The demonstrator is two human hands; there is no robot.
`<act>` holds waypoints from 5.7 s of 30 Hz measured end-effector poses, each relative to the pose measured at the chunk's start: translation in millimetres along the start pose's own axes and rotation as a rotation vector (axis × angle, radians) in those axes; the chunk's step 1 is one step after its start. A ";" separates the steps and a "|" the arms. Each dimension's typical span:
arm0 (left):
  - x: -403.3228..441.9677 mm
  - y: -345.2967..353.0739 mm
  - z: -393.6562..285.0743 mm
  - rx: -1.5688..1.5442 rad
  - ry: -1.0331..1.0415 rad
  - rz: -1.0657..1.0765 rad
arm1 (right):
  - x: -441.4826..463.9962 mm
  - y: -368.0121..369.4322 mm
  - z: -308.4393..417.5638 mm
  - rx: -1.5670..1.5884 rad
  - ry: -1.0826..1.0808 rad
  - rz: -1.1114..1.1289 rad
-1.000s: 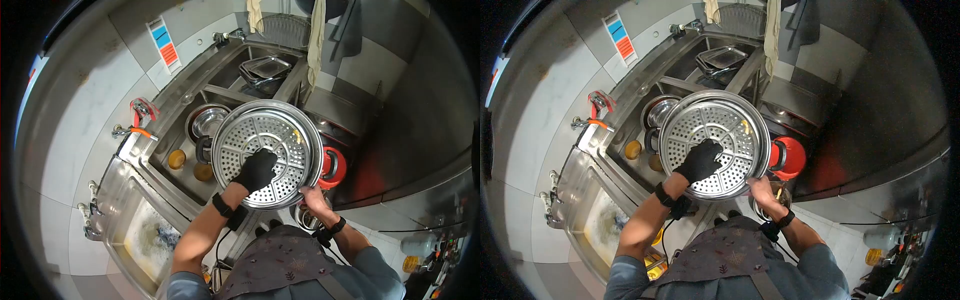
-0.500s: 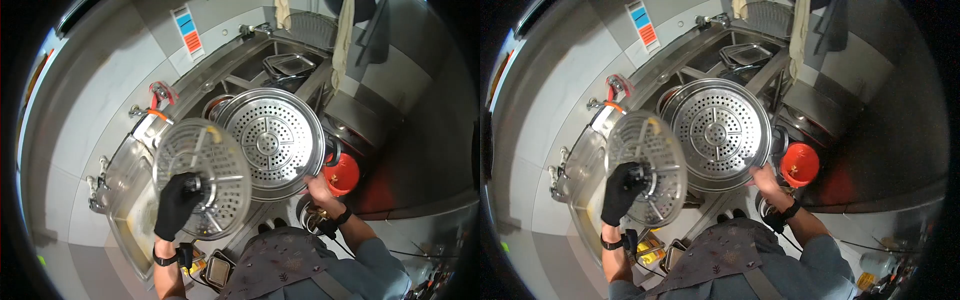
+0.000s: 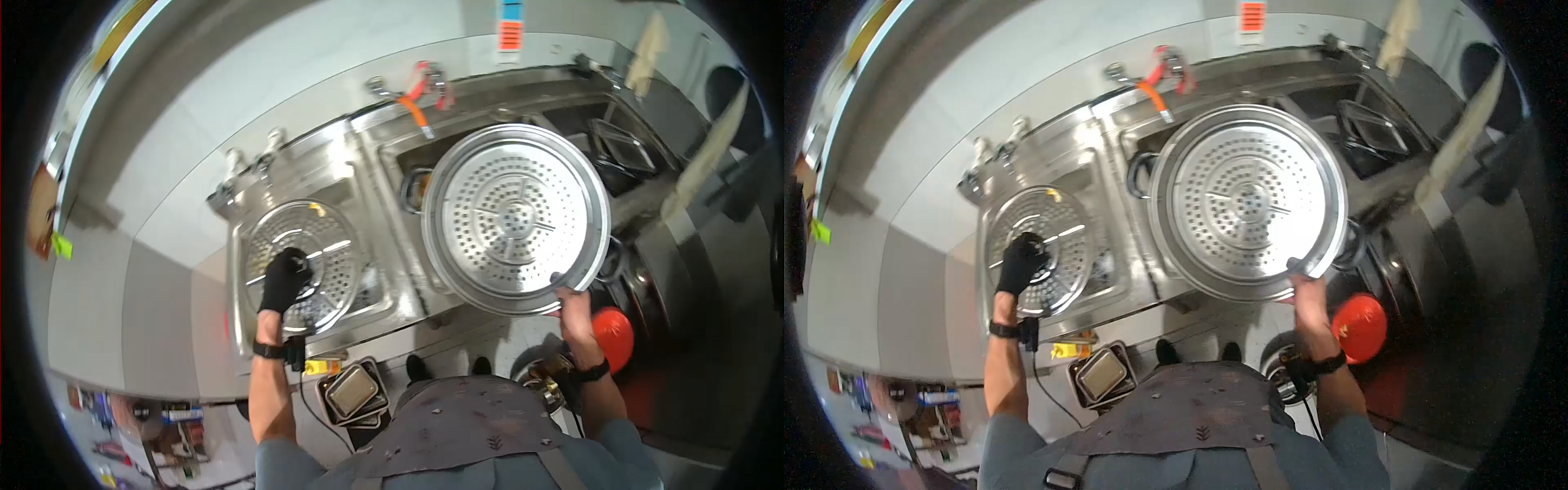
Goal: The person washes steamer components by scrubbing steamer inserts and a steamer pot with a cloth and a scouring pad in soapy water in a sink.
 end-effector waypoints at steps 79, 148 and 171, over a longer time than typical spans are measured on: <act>-38.3 89.7 217.0 -1.872 -0.355 -0.119 | 121.4 278.0 -35.1 -0.155 0.370 0.343; -207.8 -10.3 266.2 -0.648 -0.476 -0.142 | 209.7 730.8 -245.4 -1.537 -0.062 1.089; -202.3 19.8 268.8 0.096 -0.377 0.125 | 127.1 603.7 -274.1 -2.537 -0.242 1.626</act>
Point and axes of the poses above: each hand's wrist, its own x-axis towards the middle knuckle, its own y-axis out of the palm, z = x × y, the point moved 7 cm from there along x, towards the middle knuckle, and after that the axes turned 8 degrees about z, right-handed, at the moved point
